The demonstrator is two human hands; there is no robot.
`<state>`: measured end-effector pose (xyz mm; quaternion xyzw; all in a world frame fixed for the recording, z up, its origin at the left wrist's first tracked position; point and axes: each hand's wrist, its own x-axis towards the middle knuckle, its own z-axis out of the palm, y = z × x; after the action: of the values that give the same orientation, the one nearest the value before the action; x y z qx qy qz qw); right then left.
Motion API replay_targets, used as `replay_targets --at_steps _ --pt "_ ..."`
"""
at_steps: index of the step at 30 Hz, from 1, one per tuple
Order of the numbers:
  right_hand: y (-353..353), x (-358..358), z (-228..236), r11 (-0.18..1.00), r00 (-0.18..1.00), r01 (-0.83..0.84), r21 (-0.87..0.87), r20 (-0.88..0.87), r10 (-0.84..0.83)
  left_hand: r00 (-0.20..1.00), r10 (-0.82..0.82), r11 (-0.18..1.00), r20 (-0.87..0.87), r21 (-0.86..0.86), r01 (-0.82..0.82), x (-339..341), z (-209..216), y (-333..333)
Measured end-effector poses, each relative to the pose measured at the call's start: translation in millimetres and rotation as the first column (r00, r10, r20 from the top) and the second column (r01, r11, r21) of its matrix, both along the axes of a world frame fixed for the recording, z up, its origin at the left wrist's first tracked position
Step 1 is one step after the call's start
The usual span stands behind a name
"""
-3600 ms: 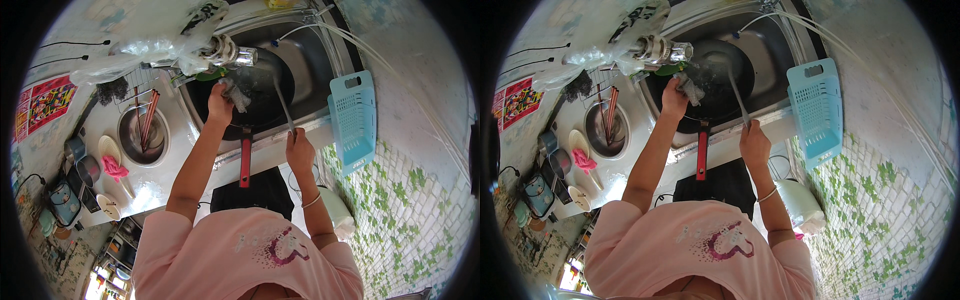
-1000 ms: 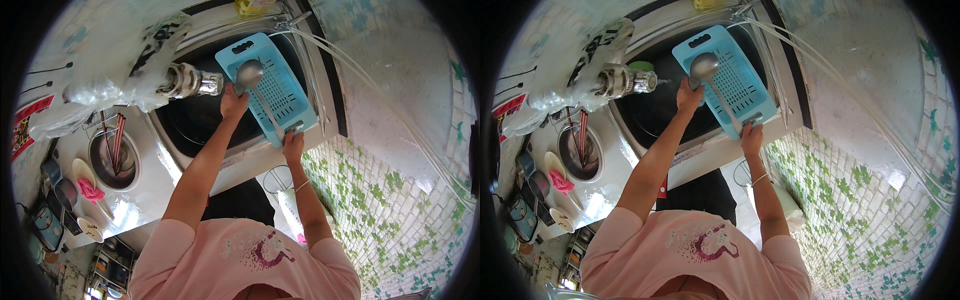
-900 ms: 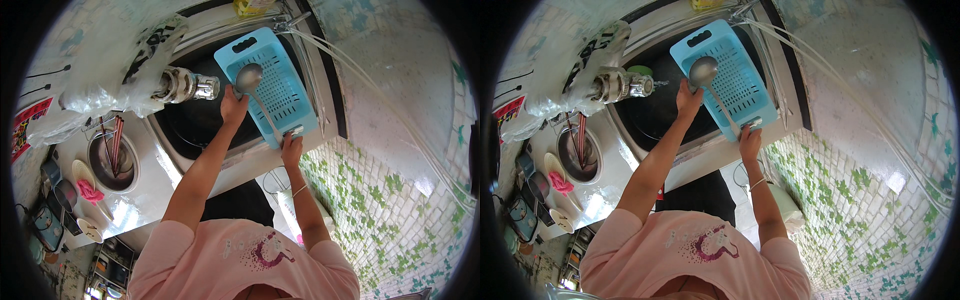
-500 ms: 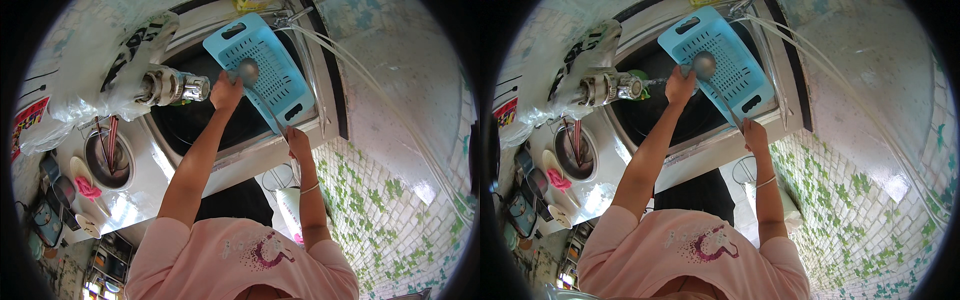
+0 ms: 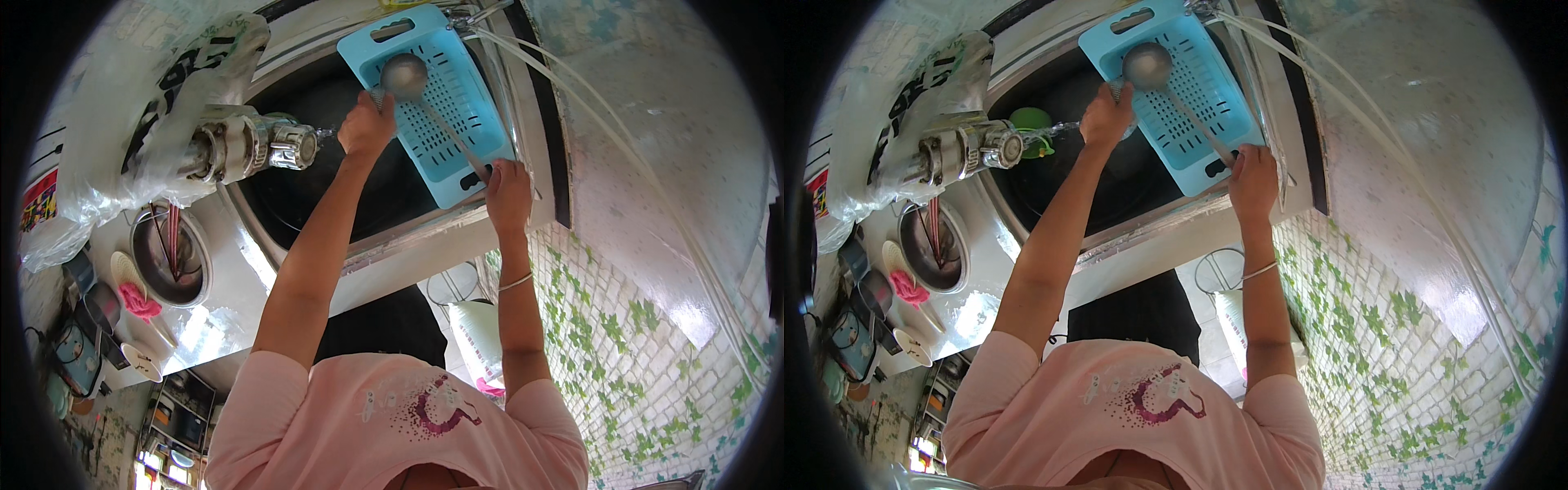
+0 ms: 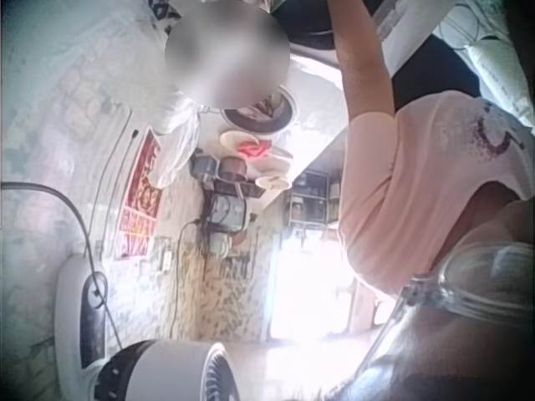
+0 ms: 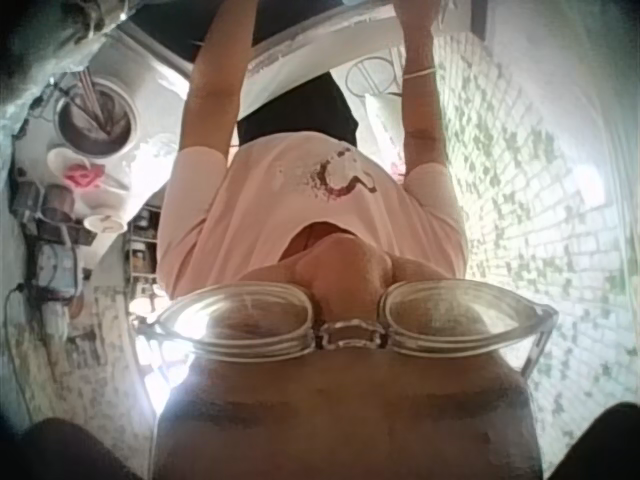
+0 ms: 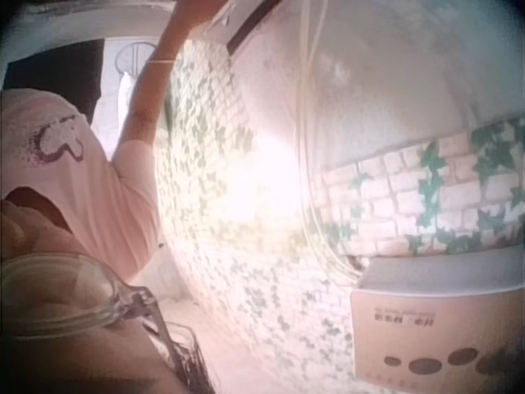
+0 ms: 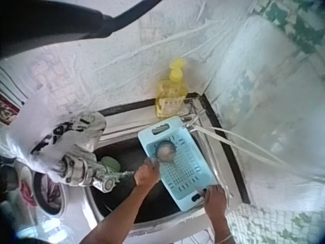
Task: The person washes a ladle, chopsticks, a colander, and several bowls by hand with water in a sink, then wipes a wok with a cloth.
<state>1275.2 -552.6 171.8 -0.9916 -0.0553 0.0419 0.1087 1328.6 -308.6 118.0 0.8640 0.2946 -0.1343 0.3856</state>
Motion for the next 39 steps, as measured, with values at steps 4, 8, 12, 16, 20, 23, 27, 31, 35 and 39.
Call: replay_targets --at_steps 4,8,12,16,20,23,27,31,35,39 --pt "-3 17 1 0.946 0.945 -0.324 0.02 0.062 0.322 0.976 0.187 0.982 0.115 -0.043 -0.183 7 2 3" --pt "-10 21 2 0.912 0.911 -0.41 0.027 0.065 0.407 0.915 0.33 0.944 0.231 -0.092 -0.317 20 -4 1" --pt "-30 13 1 0.888 0.874 -0.44 0.136 -0.163 0.458 0.919 0.281 0.958 0.275 -0.016 -0.288 34 -12 11" --pt "-19 -10 8 0.873 0.874 -0.466 0.142 -0.076 0.479 0.904 0.33 0.943 0.273 -0.052 -0.328 43 -13 10" --pt "-14 -15 11 0.905 0.903 -0.412 0.107 -0.079 0.421 0.922 0.313 0.949 0.226 -0.108 -0.296 47 -13 13" --pt "-10 -24 12 0.883 0.885 -0.451 0.132 -0.058 0.461 0.907 0.32 0.947 0.274 -0.116 -0.299 49 -12 19" --pt "-6 -20 1 0.901 0.897 -0.428 0.068 -0.087 0.432 0.922 0.316 0.949 0.224 -0.096 -0.301 54 -14 18" --pt "-6 -14 0 0.884 0.873 -0.466 -0.032 -0.18 0.454 0.942 0.28 0.954 0.187 -0.163 -0.251 44 -5 21" --pt "-11 -11 -1 0.87 0.856 -0.493 -0.021 -0.189 0.481 0.886 0.373 0.917 0.276 -0.256 -0.306 9 15 18" --pt "-6 -3 7 0.86 0.848 -0.51 0.03 -0.15 0.508 0.877 0.258 0.939 0.406 -0.319 -0.129 -67 -4 15"
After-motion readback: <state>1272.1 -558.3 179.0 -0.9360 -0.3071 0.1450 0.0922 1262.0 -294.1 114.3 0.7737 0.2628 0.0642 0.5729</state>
